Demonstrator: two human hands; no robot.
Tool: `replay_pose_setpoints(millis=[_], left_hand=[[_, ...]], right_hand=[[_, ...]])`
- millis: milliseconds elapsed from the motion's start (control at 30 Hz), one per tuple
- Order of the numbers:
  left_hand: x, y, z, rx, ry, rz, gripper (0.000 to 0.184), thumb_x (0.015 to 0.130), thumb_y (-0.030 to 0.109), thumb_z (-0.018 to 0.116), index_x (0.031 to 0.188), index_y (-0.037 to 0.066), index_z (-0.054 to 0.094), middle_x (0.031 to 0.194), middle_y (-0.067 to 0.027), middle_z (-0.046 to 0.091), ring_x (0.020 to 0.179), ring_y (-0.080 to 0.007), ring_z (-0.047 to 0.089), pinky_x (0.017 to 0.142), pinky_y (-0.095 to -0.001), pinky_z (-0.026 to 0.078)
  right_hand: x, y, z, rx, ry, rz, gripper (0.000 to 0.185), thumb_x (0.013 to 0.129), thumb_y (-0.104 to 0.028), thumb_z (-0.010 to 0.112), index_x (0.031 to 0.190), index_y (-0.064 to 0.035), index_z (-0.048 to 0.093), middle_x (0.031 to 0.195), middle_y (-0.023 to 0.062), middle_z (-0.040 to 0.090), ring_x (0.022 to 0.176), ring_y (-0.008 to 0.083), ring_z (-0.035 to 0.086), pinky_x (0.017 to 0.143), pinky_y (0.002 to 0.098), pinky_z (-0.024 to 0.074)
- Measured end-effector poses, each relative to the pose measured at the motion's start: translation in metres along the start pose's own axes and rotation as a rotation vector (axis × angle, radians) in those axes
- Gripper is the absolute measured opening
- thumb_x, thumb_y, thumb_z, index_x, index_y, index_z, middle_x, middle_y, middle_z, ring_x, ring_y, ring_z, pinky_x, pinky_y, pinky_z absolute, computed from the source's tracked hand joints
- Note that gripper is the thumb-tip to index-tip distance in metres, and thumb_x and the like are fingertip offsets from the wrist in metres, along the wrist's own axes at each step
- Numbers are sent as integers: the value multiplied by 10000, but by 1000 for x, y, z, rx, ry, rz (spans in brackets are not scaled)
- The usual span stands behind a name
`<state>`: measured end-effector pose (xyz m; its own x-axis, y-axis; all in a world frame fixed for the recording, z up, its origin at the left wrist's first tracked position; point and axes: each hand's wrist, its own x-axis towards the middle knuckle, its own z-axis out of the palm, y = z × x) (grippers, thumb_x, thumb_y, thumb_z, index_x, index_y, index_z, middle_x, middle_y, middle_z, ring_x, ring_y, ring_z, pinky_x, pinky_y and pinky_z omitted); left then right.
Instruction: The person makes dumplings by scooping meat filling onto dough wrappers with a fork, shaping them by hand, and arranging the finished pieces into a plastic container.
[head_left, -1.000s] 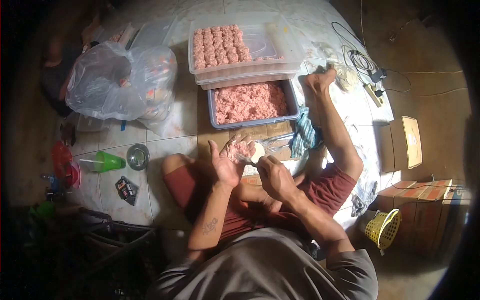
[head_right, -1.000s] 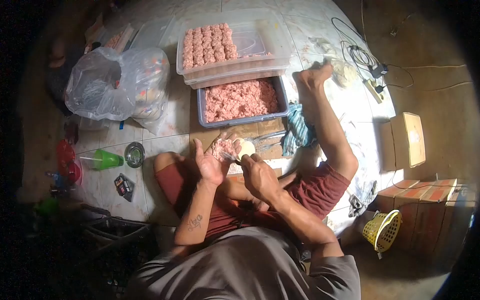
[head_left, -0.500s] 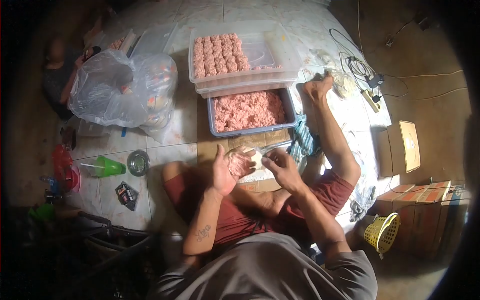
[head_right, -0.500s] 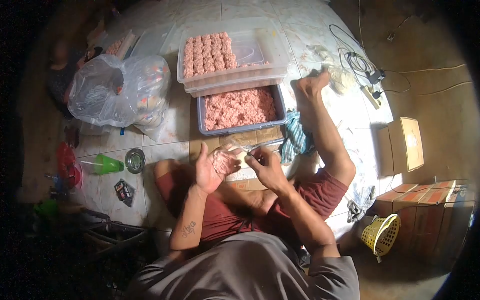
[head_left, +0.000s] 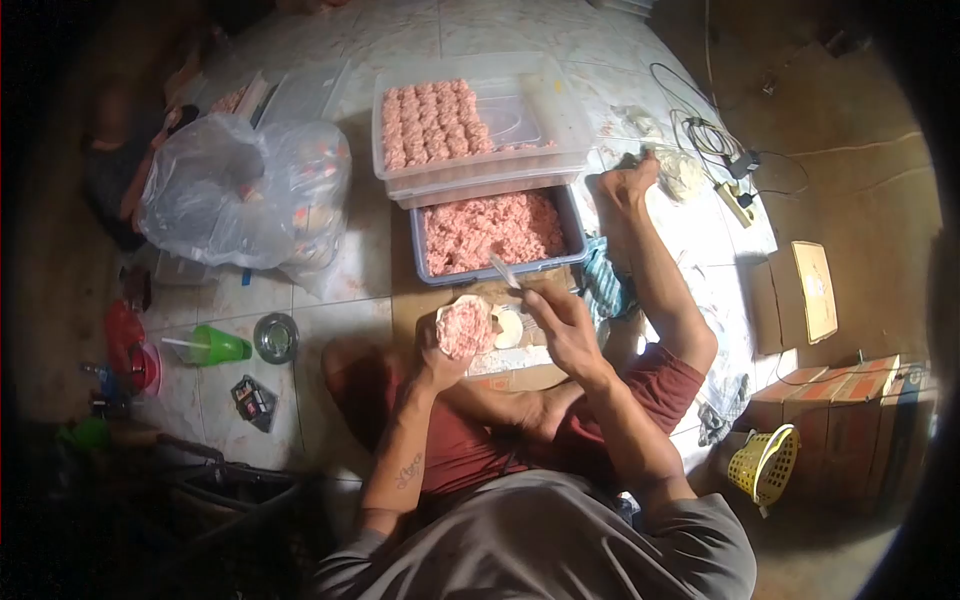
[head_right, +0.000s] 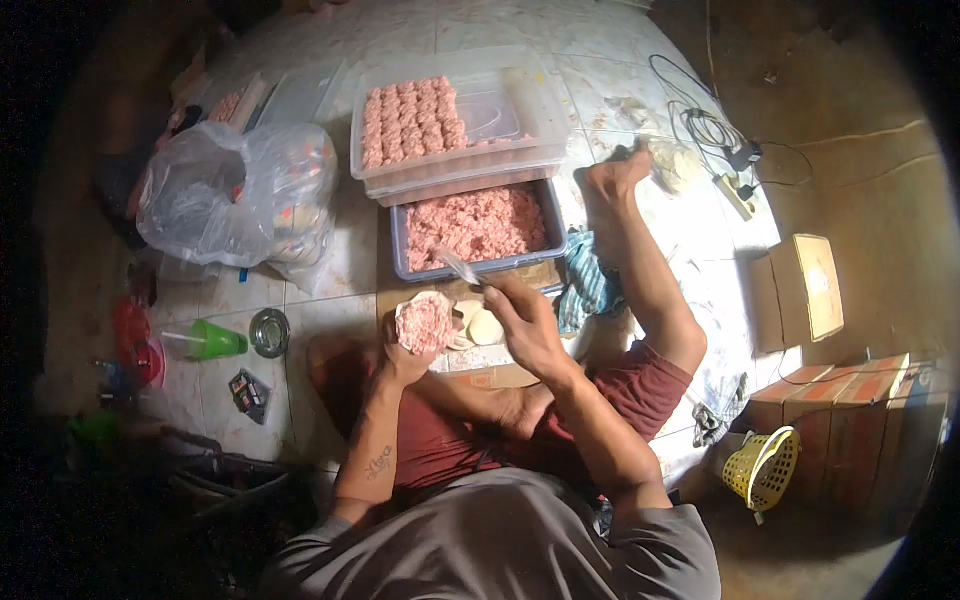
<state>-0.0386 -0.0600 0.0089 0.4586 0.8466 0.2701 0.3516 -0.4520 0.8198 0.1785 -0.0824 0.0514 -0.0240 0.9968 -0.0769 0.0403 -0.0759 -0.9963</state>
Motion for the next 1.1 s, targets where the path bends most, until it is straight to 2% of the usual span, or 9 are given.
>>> replay_pose_setpoints(millis=[133, 233, 300, 367, 467, 667, 867, 1033, 1100], left_hand=[[5, 9, 11, -142, 442, 106, 259, 857, 54, 752, 1088, -24, 665, 1038, -121, 746, 881, -216, 739, 831, -349, 584], [8, -1, 20, -484, 362, -147, 262, 831, 70, 799, 1043, 7, 658, 979, -94, 734, 871, -188, 714, 808, -330, 572], [9, 4, 17, -247, 124, -152, 315, 803, 112, 854, 1020, 24, 643, 932, -84, 718, 824, -168, 669, 771, -322, 555], [9, 7, 21, -215, 152, -151, 356, 787, 151, 886, 1003, 29, 630, 893, -68, 693, 782, -161, 628, 734, -320, 541], [14, 25, 10, -130, 262, -190, 416, 746, 175, 932, 978, 23, 622, 889, -51, 674, 774, -140, 611, 720, -312, 531], [8, 1, 20, -362, 340, -135, 415, 720, 126, 936, 989, 31, 635, 904, -43, 675, 809, -119, 623, 726, -294, 534], [11, -3, 33, -237, 384, -228, 552, 700, 359, 957, 1020, 12, 671, 888, -73, 717, 811, -156, 654, 765, -326, 548], [10, 21, -7, -286, 199, -312, 492, 746, 280, 939, 1032, -7, 660, 949, -65, 713, 865, -135, 643, 812, -299, 530], [9, 14, -5, -368, 254, -316, 514, 740, 310, 936, 1051, 1, 669, 961, -96, 726, 879, -202, 690, 791, -342, 554]], right_hand=[[-31, 58, -2, 274, -115, 225, 174, 1035, -206, 627, 1059, -46, 690, 816, -25, 609, 705, 53, 532, 636, 226, 430], [-35, 56, 2, 331, -127, 186, 162, 1025, -147, 625, 1100, -27, 703, 858, 21, 641, 760, 114, 582, 665, 276, 466], [-25, 32, -6, -397, -131, -352, 171, 993, -73, 599, 1111, 1, 698, 897, 122, 644, 809, 254, 625, 711, 355, 498], [-20, 8, -14, -578, -110, -352, 259, 897, 18, 573, 1125, 14, 694, 953, 214, 629, 904, 406, 636, 770, 425, 510], [-18, 4, -22, -659, -67, -375, 200, 938, -19, 578, 1102, 21, 685, 931, 217, 615, 881, 375, 635, 761, 433, 502], [-45, 56, -3, 252, -173, 238, 160, 1043, -169, 612, 1026, -34, 697, 773, -90, 500, 747, 31, 431, 670, 202, 361], [-30, 36, 10, -471, 23, -286, 105, 954, 23, 579, 1038, 23, 641, 910, 111, 537, 813, 202, 523, 765, 331, 463], [-38, 42, -12, -304, 38, -154, 162, 999, -68, 594, 1101, 27, 676, 895, 104, 583, 798, 231, 570, 741, 335, 464], [-47, 47, -11, -44, -56, 211, 189, 1036, -137, 597, 1119, 5, 690, 824, -1, 535, 770, 116, 494, 702, 268, 422]])
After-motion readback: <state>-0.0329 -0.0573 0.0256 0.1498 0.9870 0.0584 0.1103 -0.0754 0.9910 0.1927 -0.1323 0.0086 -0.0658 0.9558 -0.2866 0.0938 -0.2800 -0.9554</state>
